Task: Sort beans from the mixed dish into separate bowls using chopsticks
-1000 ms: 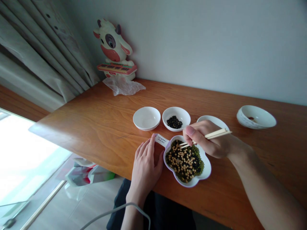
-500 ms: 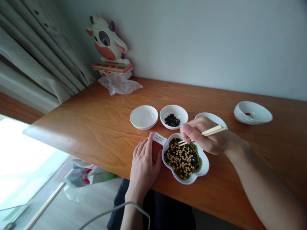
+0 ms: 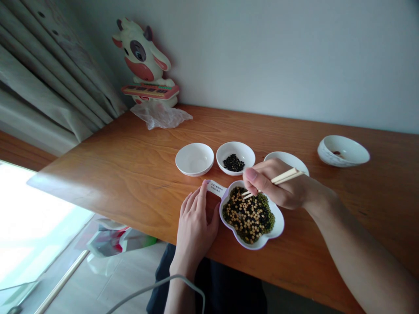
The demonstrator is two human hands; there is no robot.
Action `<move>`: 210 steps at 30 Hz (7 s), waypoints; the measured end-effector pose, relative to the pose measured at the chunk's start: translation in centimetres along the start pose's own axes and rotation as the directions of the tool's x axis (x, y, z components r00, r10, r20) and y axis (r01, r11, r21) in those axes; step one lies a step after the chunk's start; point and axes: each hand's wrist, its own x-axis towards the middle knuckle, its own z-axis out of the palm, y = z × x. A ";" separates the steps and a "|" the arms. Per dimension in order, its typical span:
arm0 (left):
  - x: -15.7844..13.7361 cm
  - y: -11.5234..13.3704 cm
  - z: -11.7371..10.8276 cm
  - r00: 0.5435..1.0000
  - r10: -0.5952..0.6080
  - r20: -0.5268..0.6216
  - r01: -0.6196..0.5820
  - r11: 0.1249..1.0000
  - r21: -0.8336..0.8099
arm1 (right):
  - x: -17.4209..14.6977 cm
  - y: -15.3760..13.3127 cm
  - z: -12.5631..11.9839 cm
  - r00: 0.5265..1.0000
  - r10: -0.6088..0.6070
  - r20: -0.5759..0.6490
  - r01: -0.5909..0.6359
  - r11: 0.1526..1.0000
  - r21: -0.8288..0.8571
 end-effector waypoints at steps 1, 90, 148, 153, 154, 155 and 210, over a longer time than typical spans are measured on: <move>0.0 0.0 0.0 1.000 -0.001 0.001 0.001 1.000 0.001 | 0.0 0.0 0.0 1.000 -0.001 0.001 0.001 1.000 -0.002; 0.1 -0.1 0.0 1.000 0.004 0.011 -0.004 1.000 -0.016 | -0.2 -0.9 -0.9 0.998 0.050 -0.045 -0.063 0.937 -0.343; 0.1 -0.2 0.2 1.000 -0.020 0.009 0.020 1.000 0.003 | 0.1 -0.8 -0.9 0.992 -0.012 -0.123 -0.016 0.974 -0.226; 0.1 -0.1 0.1 0.999 -0.033 0.011 0.033 0.999 0.002 | 0.0 -0.6 -1.1 0.995 0.012 -0.095 -0.029 0.984 -0.177; 0.1 -0.2 0.1 0.999 -0.032 0.012 0.032 0.999 0.000 | 0.0 -0.6 -1.2 0.995 0.021 -0.101 -0.038 0.985 -0.171; 0.1 -0.2 0.2 0.999 -0.031 0.013 0.031 1.000 -0.002 | 0.0 -0.5 -1.2 0.994 0.027 -0.110 -0.046 0.984 -0.172; 0.0 0.0 0.0 1.000 -0.015 0.016 0.015 1.000 -0.001 | 0.1 -1.3 -0.3 0.999 -0.032 0.021 0.030 0.994 0.108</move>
